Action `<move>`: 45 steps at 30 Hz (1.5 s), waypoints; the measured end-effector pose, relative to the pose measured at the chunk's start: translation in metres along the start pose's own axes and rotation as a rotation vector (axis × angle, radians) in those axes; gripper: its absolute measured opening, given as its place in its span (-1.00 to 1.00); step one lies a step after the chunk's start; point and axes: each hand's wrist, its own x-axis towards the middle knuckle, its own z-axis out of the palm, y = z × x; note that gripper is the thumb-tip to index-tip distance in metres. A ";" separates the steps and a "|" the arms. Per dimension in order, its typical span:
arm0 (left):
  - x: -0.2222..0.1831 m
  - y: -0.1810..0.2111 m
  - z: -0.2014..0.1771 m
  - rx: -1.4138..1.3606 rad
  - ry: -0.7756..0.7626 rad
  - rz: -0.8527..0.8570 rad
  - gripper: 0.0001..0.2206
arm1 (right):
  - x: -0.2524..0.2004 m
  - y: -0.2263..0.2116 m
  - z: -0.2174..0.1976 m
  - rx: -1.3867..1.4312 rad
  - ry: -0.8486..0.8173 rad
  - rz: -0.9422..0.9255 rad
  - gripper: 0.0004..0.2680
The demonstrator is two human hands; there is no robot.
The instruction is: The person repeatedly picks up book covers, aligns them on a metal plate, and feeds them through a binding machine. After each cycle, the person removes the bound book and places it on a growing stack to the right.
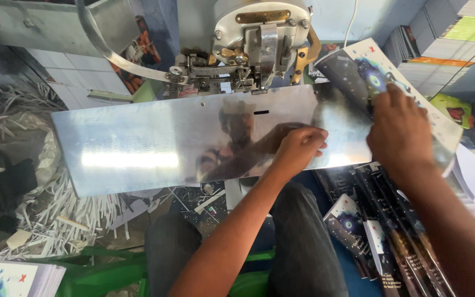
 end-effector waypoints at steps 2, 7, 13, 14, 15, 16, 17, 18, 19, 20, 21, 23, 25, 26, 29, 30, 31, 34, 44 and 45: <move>0.008 0.005 0.002 0.015 -0.011 -0.088 -0.59 | -0.004 -0.007 0.015 0.068 0.022 0.022 -0.76; 0.022 0.020 0.012 -0.115 -0.017 -0.189 -0.49 | -0.009 -0.030 0.035 0.137 0.052 0.051 -0.79; 0.048 0.021 0.034 -0.045 0.107 -0.127 -0.46 | -0.011 -0.044 0.041 0.217 0.109 -0.025 -0.71; 0.050 0.019 0.036 -0.082 0.140 -0.121 -0.50 | -0.013 -0.046 0.041 0.214 0.119 -0.037 -0.72; 0.051 0.018 0.037 -0.117 0.174 -0.114 -0.53 | -0.014 -0.047 0.042 0.213 0.129 -0.050 -0.73; 0.053 0.017 0.039 -0.122 0.186 -0.098 -0.54 | -0.013 -0.046 0.042 0.210 0.119 -0.042 -0.72; 0.053 0.016 0.039 -0.125 0.201 -0.084 -0.55 | -0.013 -0.047 0.042 0.211 0.107 -0.034 -0.72; 0.053 0.016 0.039 -0.128 0.215 -0.070 -0.56 | -0.013 -0.047 0.043 0.212 0.095 -0.027 -0.72; 0.052 0.014 0.039 -0.105 0.233 -0.059 -0.58 | -0.014 -0.047 0.042 0.233 0.081 -0.028 -0.70; 0.051 0.014 0.038 -0.082 0.251 -0.048 -0.60 | -0.015 -0.046 0.042 0.255 0.067 -0.029 -0.67; 0.050 0.013 0.039 -0.059 0.267 -0.035 -0.61 | -0.016 -0.044 0.040 0.275 0.056 -0.029 -0.64; 0.049 0.014 0.038 -0.049 0.269 -0.082 -0.58 | -0.021 -0.035 0.036 0.388 0.095 -0.082 -0.55; 0.048 0.014 0.037 -0.060 0.261 -0.093 -0.57 | -0.028 -0.024 0.032 0.482 0.108 -0.099 -0.53; 0.048 0.014 0.037 -0.078 0.251 -0.082 -0.57 | -0.034 -0.017 0.032 0.519 0.100 -0.090 -0.55; 0.046 0.007 0.037 -0.024 0.253 -0.082 -0.57 | -0.048 0.006 0.039 0.523 0.102 -0.054 -0.63; 0.046 0.005 0.037 0.013 0.258 -0.086 -0.57 | -0.052 0.014 0.043 0.507 0.108 -0.041 -0.66; 0.046 0.002 0.038 -0.003 0.247 -0.071 -0.57 | -0.055 0.024 0.046 0.461 0.108 -0.005 -0.63; 0.049 -0.004 0.036 -0.049 0.222 -0.037 -0.57 | -0.062 0.053 0.053 0.376 0.088 0.115 -0.52; 0.046 -0.006 0.031 -0.218 0.169 -0.082 -0.62 | -0.083 0.106 0.077 1.224 -0.451 0.939 -0.48; 0.045 -0.005 0.030 -0.219 0.170 -0.087 -0.63 | -0.090 0.109 0.079 1.339 -0.452 0.919 -0.48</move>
